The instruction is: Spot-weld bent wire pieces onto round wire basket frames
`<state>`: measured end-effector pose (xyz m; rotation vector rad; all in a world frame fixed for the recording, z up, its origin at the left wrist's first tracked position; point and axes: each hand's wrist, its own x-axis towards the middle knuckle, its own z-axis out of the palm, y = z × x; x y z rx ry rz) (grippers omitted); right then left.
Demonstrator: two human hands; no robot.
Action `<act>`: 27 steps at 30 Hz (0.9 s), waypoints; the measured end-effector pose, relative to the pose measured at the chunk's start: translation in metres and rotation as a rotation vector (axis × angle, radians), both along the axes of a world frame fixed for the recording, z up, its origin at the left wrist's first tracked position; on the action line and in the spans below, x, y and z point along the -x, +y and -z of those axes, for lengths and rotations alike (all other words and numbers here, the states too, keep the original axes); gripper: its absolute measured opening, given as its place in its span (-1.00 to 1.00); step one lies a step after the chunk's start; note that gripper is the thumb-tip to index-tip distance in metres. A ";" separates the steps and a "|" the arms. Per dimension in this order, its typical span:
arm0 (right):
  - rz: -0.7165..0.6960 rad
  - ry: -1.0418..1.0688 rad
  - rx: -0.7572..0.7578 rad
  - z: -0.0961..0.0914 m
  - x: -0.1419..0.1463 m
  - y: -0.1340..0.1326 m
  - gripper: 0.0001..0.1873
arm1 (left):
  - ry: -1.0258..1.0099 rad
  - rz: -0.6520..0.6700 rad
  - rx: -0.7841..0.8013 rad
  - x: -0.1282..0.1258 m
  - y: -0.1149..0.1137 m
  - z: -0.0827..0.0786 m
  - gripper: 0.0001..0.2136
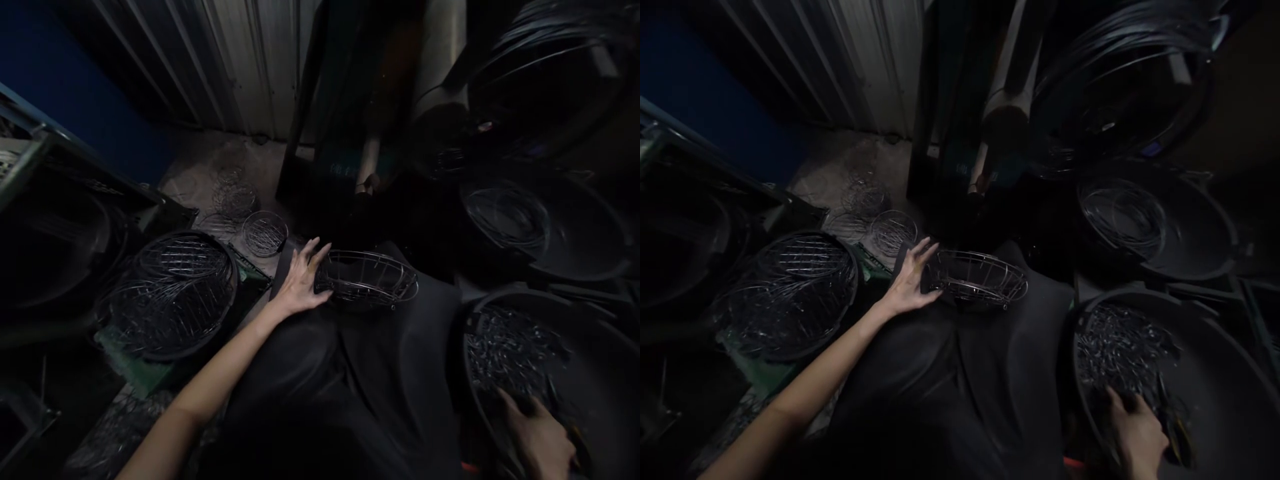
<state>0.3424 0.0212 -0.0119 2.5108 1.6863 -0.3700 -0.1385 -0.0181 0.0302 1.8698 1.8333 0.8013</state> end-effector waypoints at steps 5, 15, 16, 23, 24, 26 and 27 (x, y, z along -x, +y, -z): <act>0.450 0.301 -0.350 -0.044 0.052 -0.011 -0.38 | 0.050 0.063 -0.002 -0.001 0.022 -0.012 -0.15; -0.257 0.352 -0.226 -0.019 0.114 -0.035 -0.64 | 0.078 0.181 -0.130 0.008 0.038 -0.019 -0.38; -0.303 0.277 -0.205 -0.019 0.110 -0.034 -0.67 | 0.091 0.192 -0.146 0.006 0.038 -0.024 -0.39; -0.134 0.717 -0.174 -0.085 0.156 0.009 -0.61 | 0.190 0.276 -0.154 -0.012 0.046 -0.056 -0.37; -0.143 0.881 -0.153 -0.097 0.175 0.015 -0.58 | 0.201 0.285 -0.164 -0.014 0.048 -0.059 -0.38; -0.172 1.120 -0.096 -0.114 0.214 0.027 -0.55 | 0.244 0.296 -0.192 -0.017 0.052 -0.065 -0.41; -0.186 1.190 -0.076 -0.118 0.231 0.032 -0.55 | 0.274 0.292 -0.214 -0.019 0.054 -0.067 -0.43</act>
